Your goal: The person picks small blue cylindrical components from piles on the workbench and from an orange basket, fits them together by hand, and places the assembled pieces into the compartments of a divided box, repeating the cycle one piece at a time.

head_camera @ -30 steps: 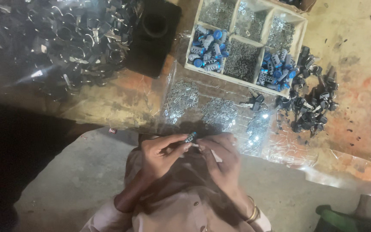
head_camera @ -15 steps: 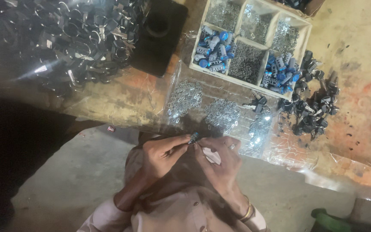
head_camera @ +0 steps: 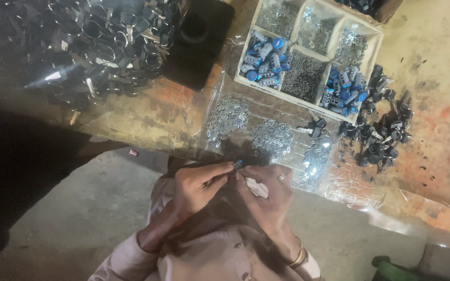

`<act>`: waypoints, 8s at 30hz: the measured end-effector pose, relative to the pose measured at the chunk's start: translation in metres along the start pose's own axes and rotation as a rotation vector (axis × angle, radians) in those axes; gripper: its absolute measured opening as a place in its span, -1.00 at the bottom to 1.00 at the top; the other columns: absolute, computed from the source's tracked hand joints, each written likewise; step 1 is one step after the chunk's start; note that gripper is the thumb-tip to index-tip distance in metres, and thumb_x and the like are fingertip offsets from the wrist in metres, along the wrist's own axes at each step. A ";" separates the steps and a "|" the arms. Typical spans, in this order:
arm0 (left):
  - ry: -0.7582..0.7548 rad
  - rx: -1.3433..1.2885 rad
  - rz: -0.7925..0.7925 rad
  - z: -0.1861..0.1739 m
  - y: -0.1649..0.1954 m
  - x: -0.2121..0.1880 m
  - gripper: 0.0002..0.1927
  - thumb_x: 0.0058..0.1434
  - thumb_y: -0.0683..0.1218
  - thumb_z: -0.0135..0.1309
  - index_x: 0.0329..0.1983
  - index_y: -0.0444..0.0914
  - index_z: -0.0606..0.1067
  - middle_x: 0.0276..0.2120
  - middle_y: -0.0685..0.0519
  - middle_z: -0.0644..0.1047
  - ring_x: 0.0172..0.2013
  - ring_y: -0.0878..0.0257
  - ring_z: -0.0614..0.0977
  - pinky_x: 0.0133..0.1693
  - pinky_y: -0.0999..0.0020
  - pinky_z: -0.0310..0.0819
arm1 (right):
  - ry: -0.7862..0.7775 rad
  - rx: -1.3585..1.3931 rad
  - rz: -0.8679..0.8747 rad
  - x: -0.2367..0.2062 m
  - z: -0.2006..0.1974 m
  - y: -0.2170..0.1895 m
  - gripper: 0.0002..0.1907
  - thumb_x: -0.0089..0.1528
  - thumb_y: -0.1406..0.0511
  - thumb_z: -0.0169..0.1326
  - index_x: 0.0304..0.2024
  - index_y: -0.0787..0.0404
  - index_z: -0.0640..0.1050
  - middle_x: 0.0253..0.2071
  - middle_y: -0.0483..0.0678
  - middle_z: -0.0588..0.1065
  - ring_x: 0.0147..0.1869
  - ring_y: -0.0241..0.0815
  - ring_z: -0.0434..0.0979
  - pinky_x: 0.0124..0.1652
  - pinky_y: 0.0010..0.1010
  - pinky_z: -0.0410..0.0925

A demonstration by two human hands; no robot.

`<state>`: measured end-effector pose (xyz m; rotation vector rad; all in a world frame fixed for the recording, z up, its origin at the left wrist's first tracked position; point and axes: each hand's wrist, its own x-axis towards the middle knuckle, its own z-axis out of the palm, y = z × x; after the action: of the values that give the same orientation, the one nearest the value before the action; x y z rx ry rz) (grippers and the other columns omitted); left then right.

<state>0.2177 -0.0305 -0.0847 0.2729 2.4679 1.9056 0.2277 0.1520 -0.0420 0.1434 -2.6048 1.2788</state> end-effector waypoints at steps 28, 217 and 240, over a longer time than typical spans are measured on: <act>0.199 -0.203 -0.213 -0.028 -0.001 -0.007 -0.74 0.14 -0.33 0.31 -0.08 -0.39 0.63 -0.24 -0.10 0.72 -0.34 0.23 0.78 -0.36 0.51 0.66 | -0.313 -0.425 -0.244 0.026 0.000 -0.008 -0.48 -0.02 0.28 0.35 0.04 -0.03 0.64 0.37 -0.03 0.31 0.43 0.15 0.18 0.32 0.07 -0.03; -0.338 -0.646 -0.181 0.015 0.053 0.225 -0.74 0.27 -0.25 0.19 0.03 -0.31 0.53 -0.25 0.08 0.62 -0.29 0.40 0.63 -0.21 0.51 0.61 | -0.078 -0.598 -0.225 0.156 -0.092 0.047 -0.84 0.16 0.28 0.29 -0.21 0.13 0.69 -0.23 -0.06 0.46 -0.11 0.00 0.46 -0.10 -0.16 0.28; -0.215 -0.341 -0.025 0.025 0.047 0.206 -0.72 0.22 -0.25 0.27 0.02 -0.31 0.64 -0.12 -0.02 0.71 -0.17 0.34 0.73 -0.13 0.48 0.69 | -0.110 -0.388 -0.248 0.195 -0.074 0.070 -0.85 0.13 0.30 0.32 -0.22 0.07 0.69 -0.24 -0.18 0.52 -0.02 -0.09 0.40 -0.12 -0.20 0.09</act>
<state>0.0238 0.0344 -0.0264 0.4095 1.9663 2.1146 0.0377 0.2566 -0.0026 0.4598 -2.7610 0.6875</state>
